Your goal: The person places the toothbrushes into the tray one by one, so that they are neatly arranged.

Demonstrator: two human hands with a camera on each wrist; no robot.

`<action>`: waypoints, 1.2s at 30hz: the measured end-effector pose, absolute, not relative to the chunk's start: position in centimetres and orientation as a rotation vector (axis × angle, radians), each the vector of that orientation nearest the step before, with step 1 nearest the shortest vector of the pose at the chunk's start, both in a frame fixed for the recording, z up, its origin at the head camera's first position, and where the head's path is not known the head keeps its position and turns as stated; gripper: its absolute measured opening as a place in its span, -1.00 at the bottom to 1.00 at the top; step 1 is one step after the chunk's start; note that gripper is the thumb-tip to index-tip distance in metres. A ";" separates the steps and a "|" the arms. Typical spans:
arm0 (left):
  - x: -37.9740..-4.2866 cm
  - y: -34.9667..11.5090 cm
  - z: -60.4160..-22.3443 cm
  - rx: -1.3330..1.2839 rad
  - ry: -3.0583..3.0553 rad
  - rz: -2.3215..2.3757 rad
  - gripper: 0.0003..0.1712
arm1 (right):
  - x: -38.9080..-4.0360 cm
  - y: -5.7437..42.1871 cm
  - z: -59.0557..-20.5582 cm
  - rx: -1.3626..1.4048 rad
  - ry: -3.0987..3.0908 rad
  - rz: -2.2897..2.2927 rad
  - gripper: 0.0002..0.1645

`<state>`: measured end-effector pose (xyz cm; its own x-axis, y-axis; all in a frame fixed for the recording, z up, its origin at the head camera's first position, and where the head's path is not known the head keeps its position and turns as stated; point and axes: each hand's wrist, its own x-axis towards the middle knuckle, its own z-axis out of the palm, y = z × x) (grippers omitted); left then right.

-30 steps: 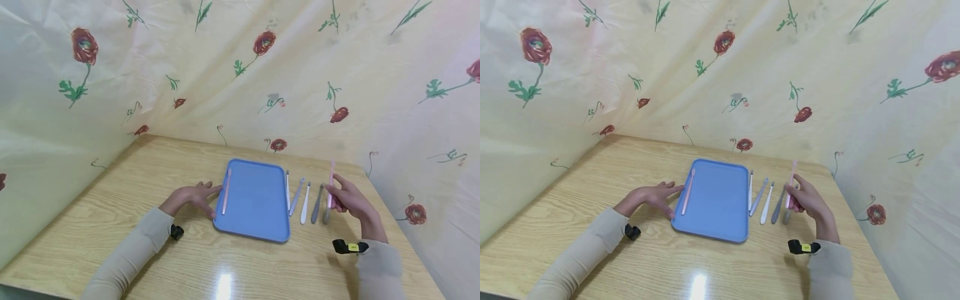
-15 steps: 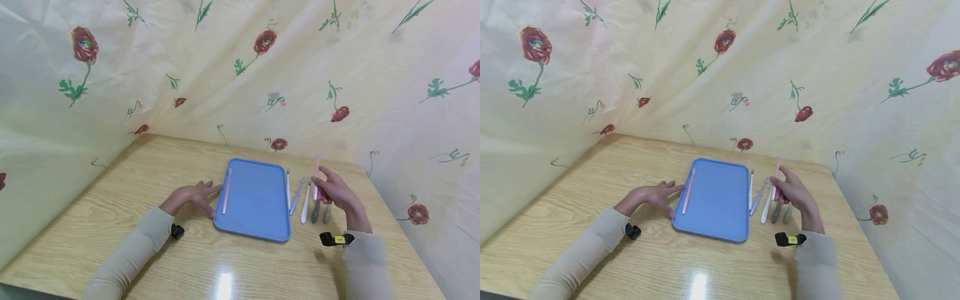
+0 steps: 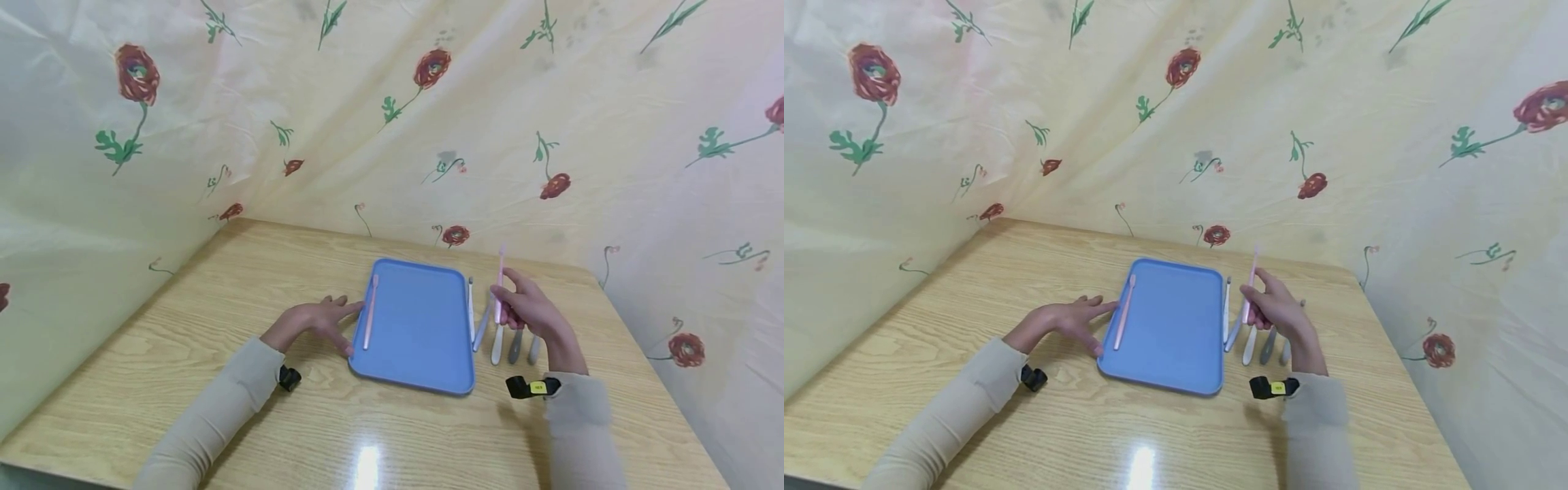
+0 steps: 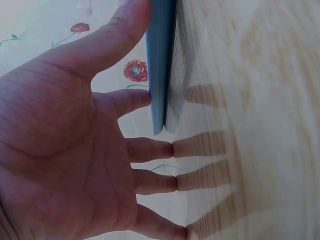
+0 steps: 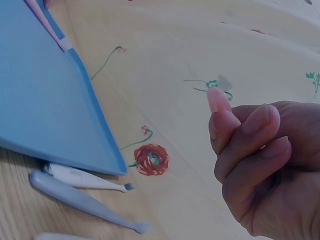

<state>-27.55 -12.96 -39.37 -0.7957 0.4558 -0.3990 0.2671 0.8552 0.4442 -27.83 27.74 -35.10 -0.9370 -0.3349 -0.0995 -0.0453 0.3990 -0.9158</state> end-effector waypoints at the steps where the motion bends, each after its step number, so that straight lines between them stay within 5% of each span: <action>1: -27.6 -13.0 -39.4 0.527 2.525 0.507 0.25 | -27.9 27.5 -35.2 -0.333 2.383 -1.559 -0.17; 36: -27.8 -13.1 -39.9 0.527 2.530 0.512 0.27 | -28.8 17.9 -36.8 -0.399 2.273 -1.575 -0.23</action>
